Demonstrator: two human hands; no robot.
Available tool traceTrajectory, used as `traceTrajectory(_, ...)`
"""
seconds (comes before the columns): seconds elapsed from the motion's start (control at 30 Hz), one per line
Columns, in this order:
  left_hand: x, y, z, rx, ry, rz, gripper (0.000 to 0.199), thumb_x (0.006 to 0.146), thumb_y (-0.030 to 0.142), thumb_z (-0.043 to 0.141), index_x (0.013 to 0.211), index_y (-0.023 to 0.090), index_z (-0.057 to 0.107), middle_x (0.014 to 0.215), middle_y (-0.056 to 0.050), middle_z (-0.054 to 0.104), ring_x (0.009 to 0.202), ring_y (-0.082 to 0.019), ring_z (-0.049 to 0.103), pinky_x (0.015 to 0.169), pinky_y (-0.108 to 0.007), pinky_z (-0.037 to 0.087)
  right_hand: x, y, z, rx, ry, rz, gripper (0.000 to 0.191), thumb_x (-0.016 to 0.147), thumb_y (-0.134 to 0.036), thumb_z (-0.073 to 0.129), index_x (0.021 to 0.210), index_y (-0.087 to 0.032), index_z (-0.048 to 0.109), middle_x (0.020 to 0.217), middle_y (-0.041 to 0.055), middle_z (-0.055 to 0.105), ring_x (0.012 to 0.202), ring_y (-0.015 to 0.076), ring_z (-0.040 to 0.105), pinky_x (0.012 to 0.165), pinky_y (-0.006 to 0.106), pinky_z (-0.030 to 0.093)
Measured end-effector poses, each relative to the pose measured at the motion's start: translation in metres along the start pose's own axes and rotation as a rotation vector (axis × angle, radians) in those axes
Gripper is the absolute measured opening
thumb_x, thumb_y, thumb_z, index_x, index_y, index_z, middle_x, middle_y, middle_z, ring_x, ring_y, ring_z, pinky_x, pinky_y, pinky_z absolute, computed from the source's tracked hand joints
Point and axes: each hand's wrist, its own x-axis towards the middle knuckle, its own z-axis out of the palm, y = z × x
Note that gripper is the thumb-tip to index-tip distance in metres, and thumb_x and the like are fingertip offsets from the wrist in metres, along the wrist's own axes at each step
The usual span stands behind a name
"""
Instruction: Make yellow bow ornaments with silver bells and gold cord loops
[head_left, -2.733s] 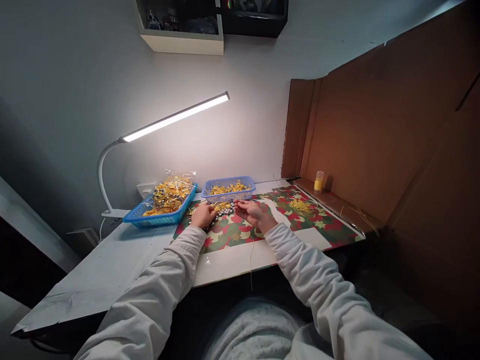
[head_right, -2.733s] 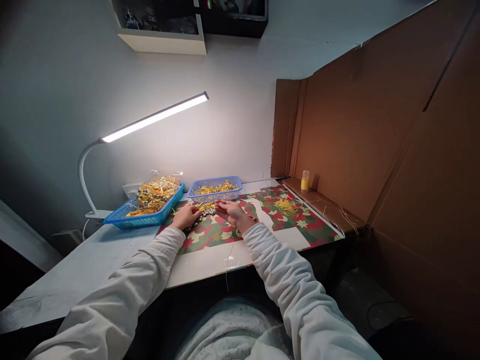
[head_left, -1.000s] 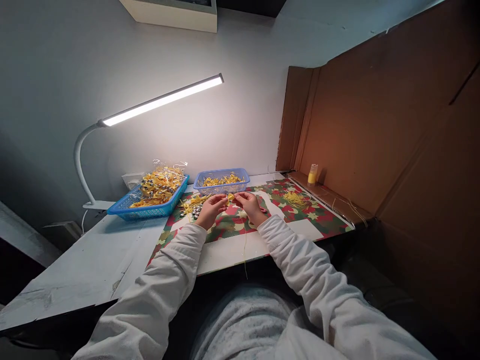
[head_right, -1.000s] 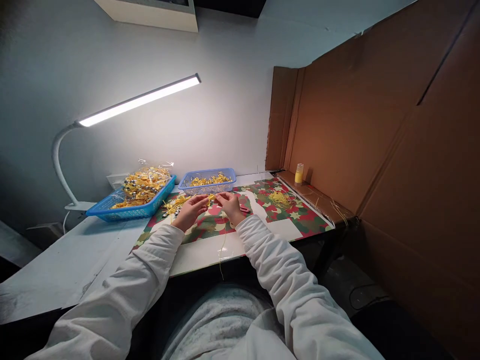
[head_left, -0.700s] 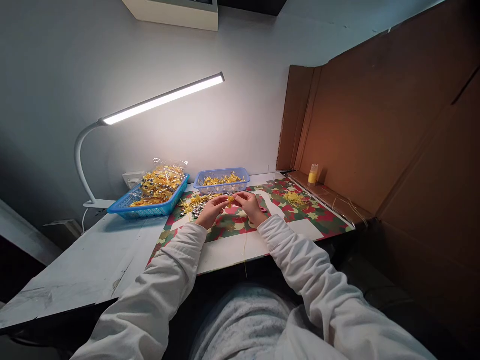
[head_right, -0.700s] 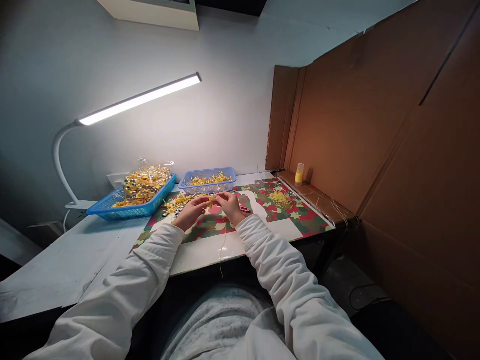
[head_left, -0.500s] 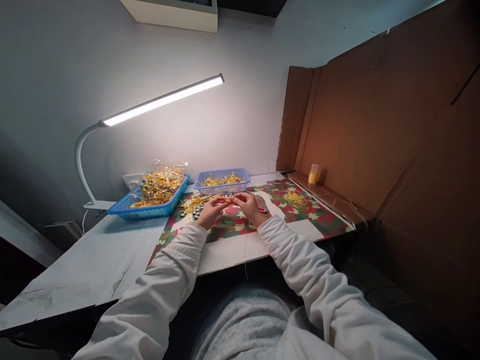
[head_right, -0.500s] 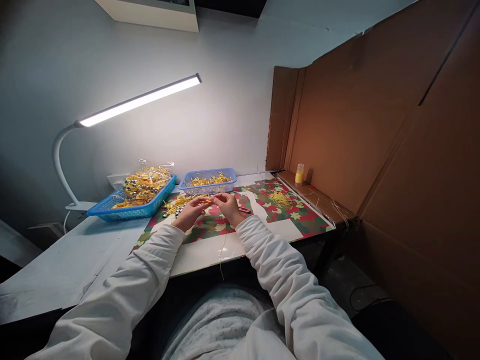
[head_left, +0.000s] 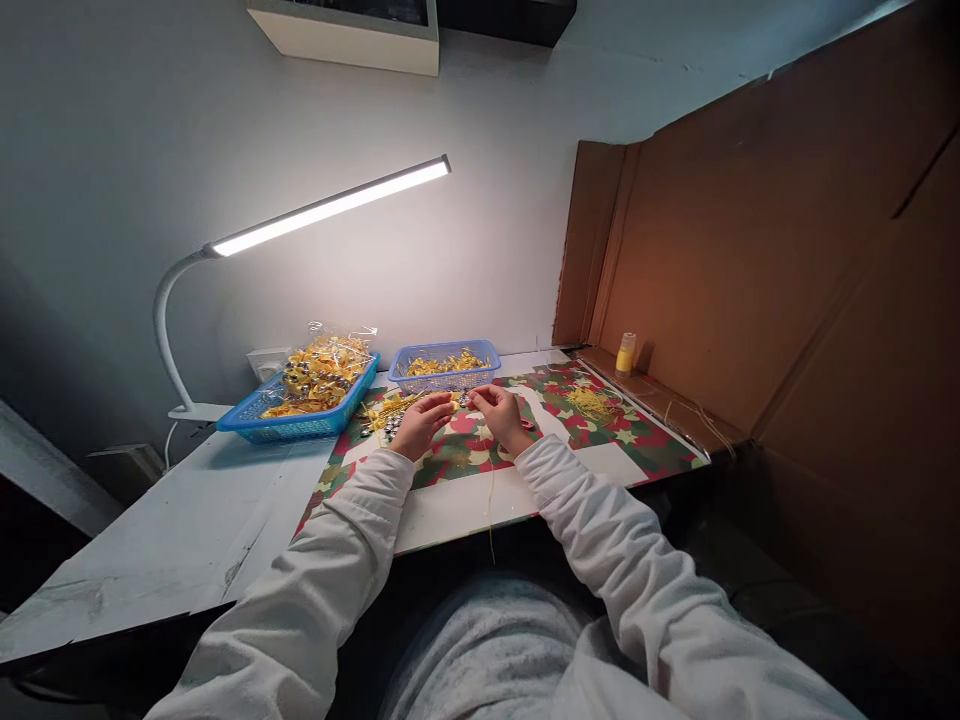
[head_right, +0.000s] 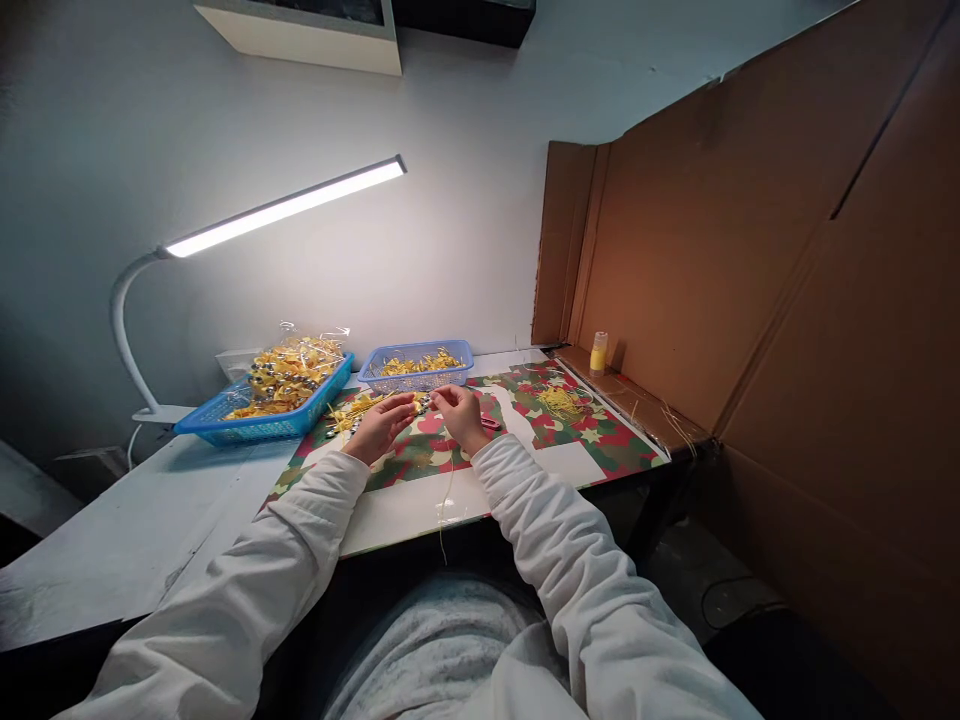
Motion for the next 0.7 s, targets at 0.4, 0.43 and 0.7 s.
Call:
traceTrajectory(0.4, 0.0049, -0.0025, -0.0055, -0.184, -0.152, -0.027, 0.020, 0.092, 0.026, 0.062, 0.108, 0.012, 0.062, 0.095, -0.004, 0.065, 0.076, -0.013, 0.063, 0.067, -0.028, 0.057, -0.0051, -0.0027, 0.0010, -0.214, -0.130, -0.176, 0.020, 0.080, -0.036, 0.058, 0.074, -0.017, 0.066, 0.057, -0.0020, 0.053, 0.055, 0.0119, 0.044, 0.056, 0.025, 0.037)
traceTrajectory(0.43, 0.0050, -0.0026, -0.0058, -0.197, -0.163, -0.027, 0.019, 0.092, 0.025, 0.062, 0.107, 0.012, 0.063, 0.094, -0.004, 0.065, 0.075, -0.012, 0.063, 0.067, -0.028, 0.057, -0.0054, -0.0027, 0.0009, -0.222, -0.138, -0.186, 0.021, 0.080, -0.035, 0.057, 0.074, -0.017, 0.066, 0.058, -0.0017, 0.053, 0.055, 0.0119, 0.044, 0.056, 0.025, 0.036)
traceTrajectory(0.7, 0.0043, -0.0013, -0.0073, -0.280, -0.205, -0.024, 0.018, 0.091, 0.021, 0.063, 0.107, 0.012, 0.063, 0.091, -0.002, 0.065, 0.072, -0.011, 0.063, 0.065, -0.026, 0.056, -0.0075, -0.0047, -0.0006, -0.248, -0.142, -0.241, 0.018, 0.080, -0.029, 0.053, 0.074, -0.016, 0.065, 0.060, -0.0010, 0.054, 0.057, 0.0121, 0.045, 0.058, 0.025, 0.038)
